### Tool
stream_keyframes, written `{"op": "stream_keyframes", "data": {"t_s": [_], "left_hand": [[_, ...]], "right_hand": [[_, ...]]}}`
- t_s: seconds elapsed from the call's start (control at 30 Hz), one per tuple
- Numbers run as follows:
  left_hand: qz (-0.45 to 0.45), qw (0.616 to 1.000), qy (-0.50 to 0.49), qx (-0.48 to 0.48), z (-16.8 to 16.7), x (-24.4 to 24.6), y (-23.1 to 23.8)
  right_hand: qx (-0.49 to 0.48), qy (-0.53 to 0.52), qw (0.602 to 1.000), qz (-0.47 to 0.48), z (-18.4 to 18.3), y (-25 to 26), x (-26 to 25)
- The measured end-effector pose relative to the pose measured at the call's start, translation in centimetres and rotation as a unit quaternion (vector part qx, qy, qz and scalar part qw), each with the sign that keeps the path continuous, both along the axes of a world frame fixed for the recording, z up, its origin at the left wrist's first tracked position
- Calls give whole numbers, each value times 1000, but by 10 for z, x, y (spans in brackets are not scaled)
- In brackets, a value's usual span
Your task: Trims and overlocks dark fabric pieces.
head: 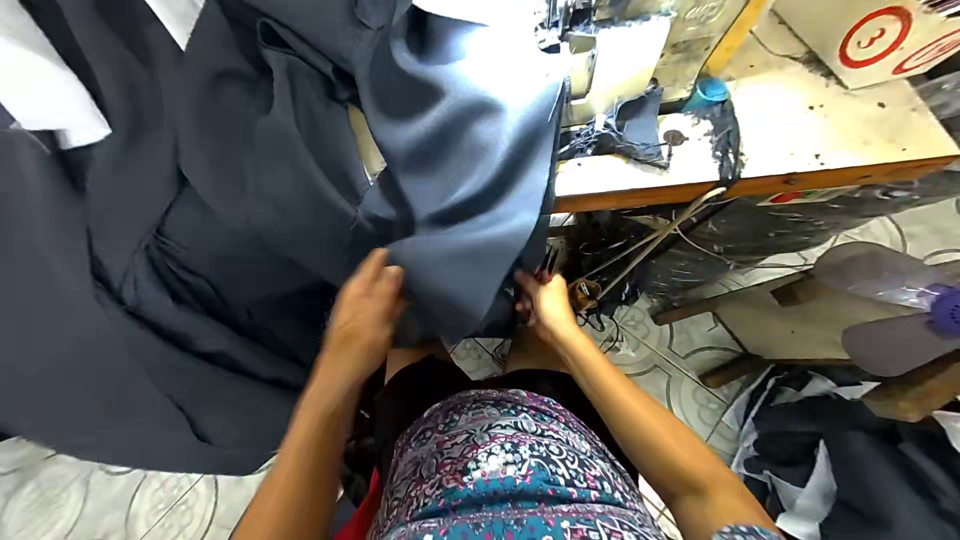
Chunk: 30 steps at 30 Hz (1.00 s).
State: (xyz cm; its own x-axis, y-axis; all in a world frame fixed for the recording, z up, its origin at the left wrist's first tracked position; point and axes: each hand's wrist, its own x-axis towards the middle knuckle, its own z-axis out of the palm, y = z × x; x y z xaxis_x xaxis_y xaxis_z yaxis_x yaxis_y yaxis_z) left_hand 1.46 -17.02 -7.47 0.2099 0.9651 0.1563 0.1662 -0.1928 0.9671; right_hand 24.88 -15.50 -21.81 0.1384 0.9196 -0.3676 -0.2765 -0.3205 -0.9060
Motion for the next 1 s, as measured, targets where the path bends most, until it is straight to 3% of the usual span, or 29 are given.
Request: {"op": "stream_keyframes", "data": {"t_s": [0.07,0.13,0.2,0.27,0.33,0.4,0.5,0.63,0.73,0.8,0.87,0.93,1.0], "left_hand": [[51,988,66,126,48,-27,-22],[93,955,189,207,62,-48,-28],[143,915,312,213,44,-50,-22],[131,901,358,209,5,-35,-11],[74,924,352,131,-39,-11,-12],[28,960,277,4,-82,13,-18],[49,983,173,-40,-129,30,-21],[32,990,53,-129,-142,21,-35],[29,992,79,-90,-147,4,-43],[37,990,114,-75,-139,-12,-39],[74,986,120,-92,-108,-27,-28],[144,978,125,-89,-51,-39,-15],[186,976,115,-22,13,-58,-12]], "right_hand": [[25,138,983,123,39,-41,-5],[43,230,958,164,55,-64,-5],[13,256,961,98,53,-63,-2],[-8,258,963,80,50,-63,-3],[-21,258,961,96,52,-70,-11],[-17,248,965,87,49,-76,-18],[27,223,972,67,41,-81,-18],[54,211,974,63,38,-89,-9],[83,215,970,79,35,-90,-3],[93,211,967,104,32,-87,-2],[90,173,972,132,27,-78,-1],[69,91,985,130,13,-62,2],[8,27,998,55,-13,-37,1]]}}
